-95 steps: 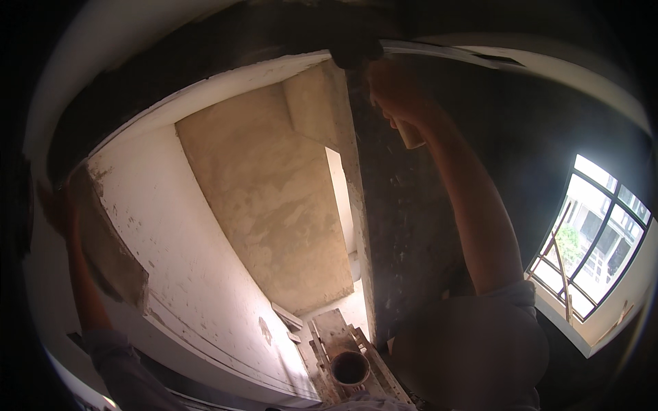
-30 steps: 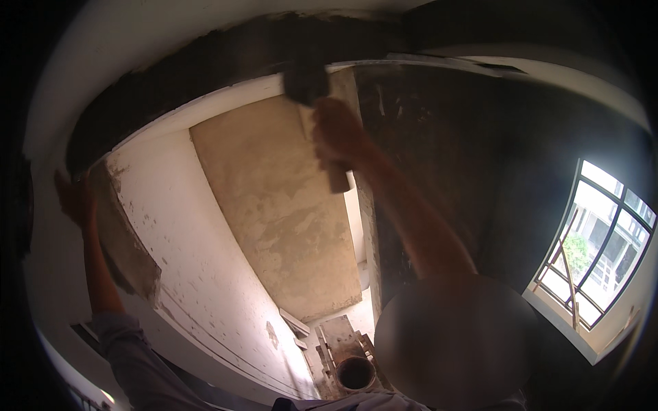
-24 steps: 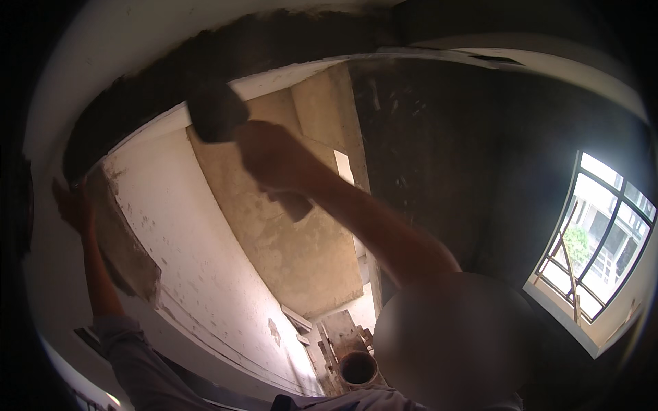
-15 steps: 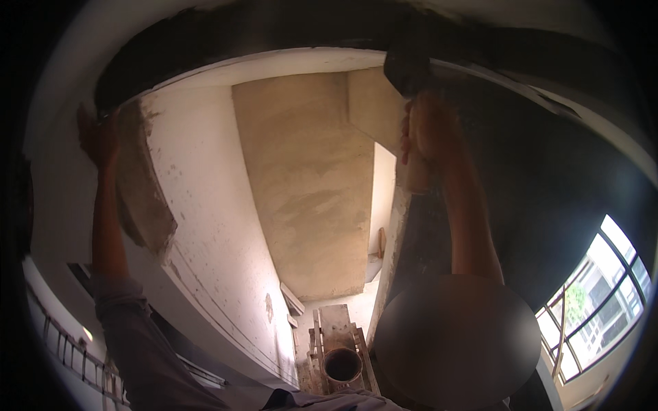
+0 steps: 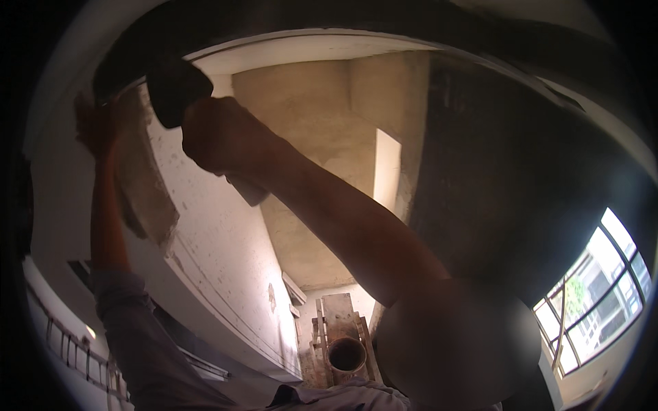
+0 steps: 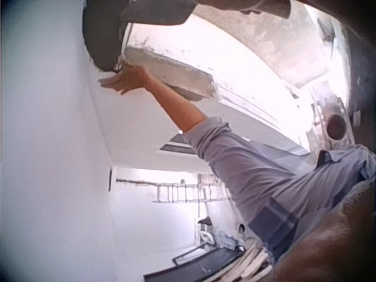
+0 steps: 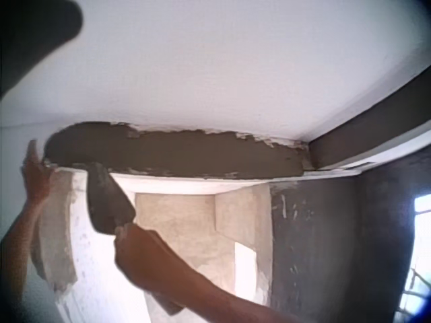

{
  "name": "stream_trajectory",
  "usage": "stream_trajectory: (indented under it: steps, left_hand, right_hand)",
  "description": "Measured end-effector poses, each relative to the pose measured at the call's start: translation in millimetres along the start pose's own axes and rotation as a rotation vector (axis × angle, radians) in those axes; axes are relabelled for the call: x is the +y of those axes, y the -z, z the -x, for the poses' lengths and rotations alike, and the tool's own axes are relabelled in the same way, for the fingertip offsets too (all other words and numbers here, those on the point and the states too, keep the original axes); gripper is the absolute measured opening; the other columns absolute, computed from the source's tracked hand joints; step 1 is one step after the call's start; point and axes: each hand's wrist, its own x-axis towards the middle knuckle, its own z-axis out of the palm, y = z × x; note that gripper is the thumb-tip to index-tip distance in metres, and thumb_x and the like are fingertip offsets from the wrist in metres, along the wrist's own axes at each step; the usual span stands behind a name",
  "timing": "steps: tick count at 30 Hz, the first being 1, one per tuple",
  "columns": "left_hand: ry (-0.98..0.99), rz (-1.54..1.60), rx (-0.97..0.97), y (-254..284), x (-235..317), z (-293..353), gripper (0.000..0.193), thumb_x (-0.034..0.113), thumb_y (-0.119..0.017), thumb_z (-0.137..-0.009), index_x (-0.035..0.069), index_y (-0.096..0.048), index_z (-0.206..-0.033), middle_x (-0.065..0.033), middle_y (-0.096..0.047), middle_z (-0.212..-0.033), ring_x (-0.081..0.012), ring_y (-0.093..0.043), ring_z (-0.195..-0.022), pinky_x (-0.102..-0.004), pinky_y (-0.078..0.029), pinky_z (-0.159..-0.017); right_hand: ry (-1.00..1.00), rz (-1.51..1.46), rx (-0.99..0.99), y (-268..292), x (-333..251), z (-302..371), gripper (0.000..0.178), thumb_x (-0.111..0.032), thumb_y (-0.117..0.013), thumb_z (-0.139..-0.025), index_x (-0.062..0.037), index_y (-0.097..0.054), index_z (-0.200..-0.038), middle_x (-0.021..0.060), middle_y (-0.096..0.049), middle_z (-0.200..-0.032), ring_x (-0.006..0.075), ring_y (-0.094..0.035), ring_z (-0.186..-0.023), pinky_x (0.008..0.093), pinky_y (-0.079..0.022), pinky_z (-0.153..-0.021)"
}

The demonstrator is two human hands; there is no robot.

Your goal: The person applies plaster to the upper edge of a doorway using a trowel while standing on a scaffold, periodically dipping the tool into a bucket of plaster to gather more material.

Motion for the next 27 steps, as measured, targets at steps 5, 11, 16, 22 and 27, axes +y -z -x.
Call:
stream_trajectory:
  steps: [5,11,16,22,27]
  left_hand:
    - [-0.205,-0.070,0.019,-27.9,-50.4,-14.3,0.084,0.068,-0.046,-0.089,0.010,-0.034,-0.148,-0.0155,-0.040,-0.149,-0.0374,-0.045,-0.132,-0.0556,-0.039,-0.101]
    - [-0.275,-0.139,-0.010,-53.0,-57.5,-5.3,0.076,0.061,-0.047,-0.093,0.007,-0.038,-0.146,-0.0169,-0.044,-0.146,-0.0351,-0.046,-0.131,-0.0478,-0.039,-0.104]
    - [-0.336,-0.201,-0.051,-68.3,-70.9,-6.8,0.070,0.056,-0.048,-0.096,0.005,-0.041,-0.144,-0.0180,-0.047,-0.143,-0.0332,-0.047,-0.131,-0.0413,-0.040,-0.106]
    - [-0.430,-0.302,-0.062,-102.2,-118.8,-5.3,0.069,0.053,-0.048,-0.097,0.004,-0.041,-0.144,-0.0207,-0.048,-0.142,-0.0336,-0.047,-0.130,-0.0404,-0.040,-0.107]
    - [-0.446,-0.103,0.007,-118.0,-131.1,-0.2,0.068,0.053,-0.047,-0.098,0.002,-0.042,-0.143,-0.0218,-0.048,-0.142,-0.0348,-0.049,-0.129,-0.0405,-0.041,-0.106]
  right_hand:
    - [-0.425,-0.532,0.360,28.8,89.4,124.2,0.017,-0.016,-0.047,-0.095,-0.0015,-0.055,-0.096,0.0100,-0.057,-0.075,0.0174,-0.057,-0.048,0.0327,-0.049,-0.041]
    - [-0.809,-0.573,0.692,116.4,198.1,216.3,0.037,-0.041,-0.037,-0.100,-0.0089,-0.051,-0.089,0.0004,-0.049,-0.062,0.0108,-0.047,-0.041,0.0307,-0.041,-0.039]
    - [-0.834,-0.542,0.650,144.2,250.6,222.7,0.035,-0.038,-0.035,-0.099,-0.0086,-0.051,-0.088,0.0003,-0.050,-0.063,0.0118,-0.046,-0.041,0.0311,-0.042,-0.041]
    - [-0.868,-0.458,0.533,118.2,238.8,234.3,0.034,-0.035,-0.033,-0.099,-0.0088,-0.048,-0.084,0.0020,-0.048,-0.056,0.0116,-0.046,-0.040,0.0312,-0.041,-0.037]
    - [-0.939,-0.439,0.418,107.5,198.9,290.7,0.036,-0.036,-0.032,-0.100,-0.0088,-0.050,-0.084,0.0016,-0.047,-0.054,0.0116,-0.045,-0.039,0.0315,-0.041,-0.037]
